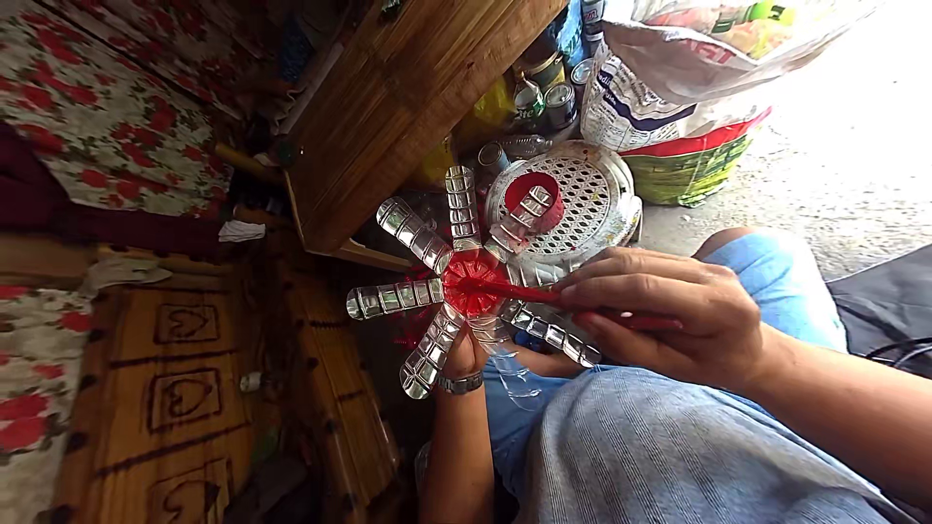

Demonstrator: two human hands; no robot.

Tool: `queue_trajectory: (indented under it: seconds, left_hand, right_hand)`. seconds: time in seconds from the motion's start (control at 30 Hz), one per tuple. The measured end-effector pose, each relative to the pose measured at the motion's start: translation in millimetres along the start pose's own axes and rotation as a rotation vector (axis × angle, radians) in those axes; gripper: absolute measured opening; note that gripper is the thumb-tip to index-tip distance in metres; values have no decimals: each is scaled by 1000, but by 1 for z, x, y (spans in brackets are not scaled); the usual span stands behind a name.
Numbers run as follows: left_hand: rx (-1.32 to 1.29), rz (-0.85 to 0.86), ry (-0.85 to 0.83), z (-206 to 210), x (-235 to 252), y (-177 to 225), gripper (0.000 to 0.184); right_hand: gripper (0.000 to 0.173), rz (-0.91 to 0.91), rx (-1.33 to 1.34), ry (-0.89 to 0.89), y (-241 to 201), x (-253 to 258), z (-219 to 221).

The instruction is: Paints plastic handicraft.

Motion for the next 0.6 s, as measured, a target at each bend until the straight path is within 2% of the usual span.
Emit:
queue_trajectory:
  seconds: [0.1,0.3,0.47,0.6]
  left_hand:
    - [19,12,-55,-4,-1,0,28]
    - [40,32,10,-1,0,-2,24]
    - [-29,0,-52,-5,-1,0,28]
    - [27,19,-50,-4,-1,-2,28]
  right_hand:
    - [15,-47,18,-54,1,-1,-3]
    - [13,-117,-22,-66,-1,8,-9]
    - [13,-104,-19,-79,2,6,-11]
    - [13,-83,-51,-42,0,5,-15]
Point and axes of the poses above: each hand's wrist, its own x-axis towards the middle knuckle, its own z-axis out of the palm, y = z × x, the point moved 1 cm from there along x, towards the middle knuckle, and after that the axes turned 7 degrees about -x, right-handed, at the moved point
